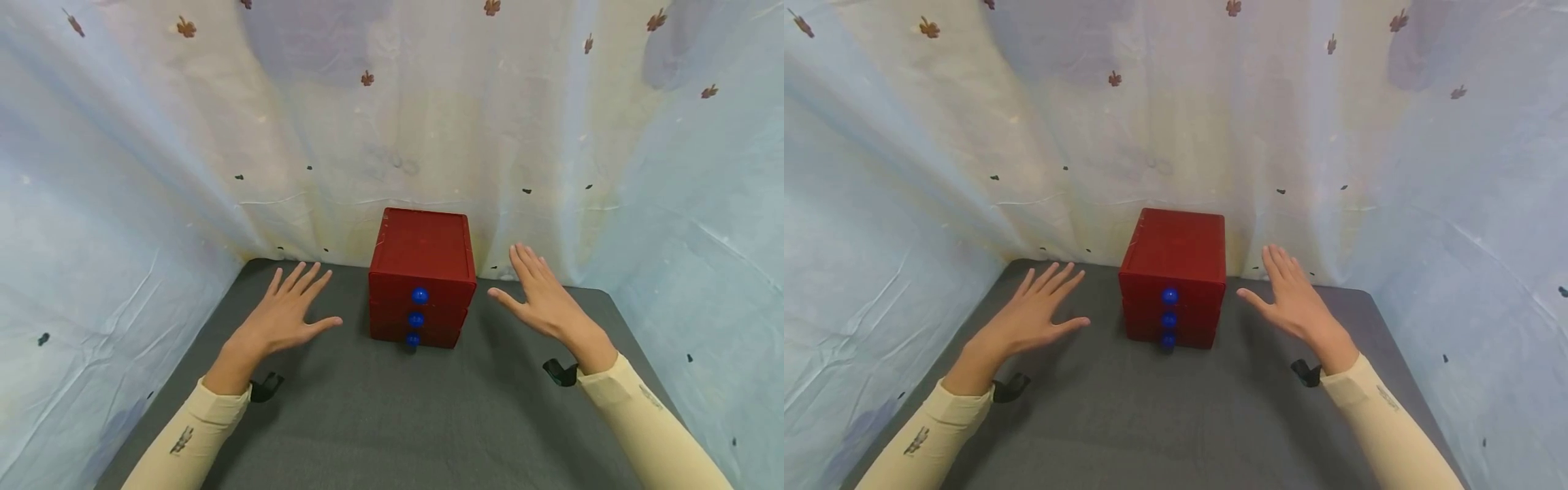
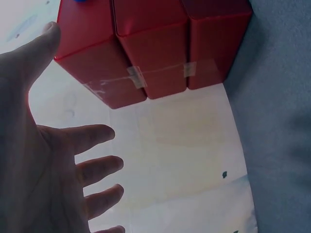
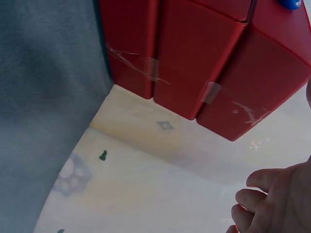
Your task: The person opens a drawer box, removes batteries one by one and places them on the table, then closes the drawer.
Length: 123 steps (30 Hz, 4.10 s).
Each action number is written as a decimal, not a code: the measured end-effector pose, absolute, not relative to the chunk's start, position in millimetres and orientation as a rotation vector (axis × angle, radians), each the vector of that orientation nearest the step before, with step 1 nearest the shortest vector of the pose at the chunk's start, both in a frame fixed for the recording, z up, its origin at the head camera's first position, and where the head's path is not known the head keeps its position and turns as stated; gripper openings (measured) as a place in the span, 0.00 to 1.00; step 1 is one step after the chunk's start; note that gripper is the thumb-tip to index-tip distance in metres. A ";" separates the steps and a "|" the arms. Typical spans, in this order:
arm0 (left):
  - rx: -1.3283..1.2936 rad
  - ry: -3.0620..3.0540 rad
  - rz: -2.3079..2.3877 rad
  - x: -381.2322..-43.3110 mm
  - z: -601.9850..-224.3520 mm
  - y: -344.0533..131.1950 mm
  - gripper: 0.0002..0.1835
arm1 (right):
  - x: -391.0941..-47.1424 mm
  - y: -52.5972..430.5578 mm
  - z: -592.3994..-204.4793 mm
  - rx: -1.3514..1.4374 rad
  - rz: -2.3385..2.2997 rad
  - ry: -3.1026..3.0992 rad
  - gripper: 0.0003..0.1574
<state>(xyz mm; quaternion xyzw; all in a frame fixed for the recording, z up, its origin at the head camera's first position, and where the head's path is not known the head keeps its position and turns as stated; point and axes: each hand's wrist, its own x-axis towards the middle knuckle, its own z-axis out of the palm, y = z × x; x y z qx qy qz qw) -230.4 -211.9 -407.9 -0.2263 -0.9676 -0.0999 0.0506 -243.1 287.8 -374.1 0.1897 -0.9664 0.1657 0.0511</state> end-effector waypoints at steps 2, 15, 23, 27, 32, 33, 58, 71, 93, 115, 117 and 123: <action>-0.701 -2.948 -0.315 -229.8 -407.9 -208.7 0.54 | -244.7 284.2 -370.7 0.581 0.504 -2.946 0.64; -0.787 -2.954 -0.483 -221.9 -406.9 -193.8 0.54 | -255.4 263.0 -355.7 0.617 0.497 -2.951 0.64; -0.754 -2.947 -0.539 -213.5 -401.9 -189.7 0.52 | -261.8 251.5 -350.8 0.661 0.462 -2.934 0.64; -0.734 -2.929 -0.578 -207.3 -397.4 -185.4 0.51 | -263.5 246.2 -347.7 0.694 0.459 -2.931 0.64; -0.704 -2.914 -0.696 -201.5 -393.7 -177.8 0.47 | -266.3 239.5 -344.5 0.718 0.451 -2.931 0.65; -0.703 -2.912 -0.722 -200.5 -393.5 -176.1 0.46 | -266.7 238.3 -344.1 0.724 0.448 -2.934 0.65; -0.920 -2.706 -1.260 -205.9 -400.7 -121.0 0.29 | -286.3 205.6 -334.3 0.707 0.487 -2.968 0.70; -0.876 -2.713 -1.361 -212.0 -403.3 -92.4 0.27 | -294.3 184.2 -328.6 0.625 0.508 -3.061 0.73; -0.831 -2.723 -1.419 -220.7 -412.3 -74.8 0.25 | -314.0 162.9 -332.6 0.568 0.467 -3.108 0.73; -0.622 -2.711 -1.220 -222.8 -411.6 -52.2 0.21 | -321.1 160.2 -338.4 0.523 0.430 -3.135 0.74; -0.599 -2.694 -1.198 -223.0 -412.7 -50.3 0.21 | -321.0 159.7 -338.6 0.522 0.434 -3.135 0.74; -0.532 -2.649 -1.118 -223.9 -416.5 -44.7 0.22 | -321.3 158.9 -340.2 0.519 0.442 -3.136 0.74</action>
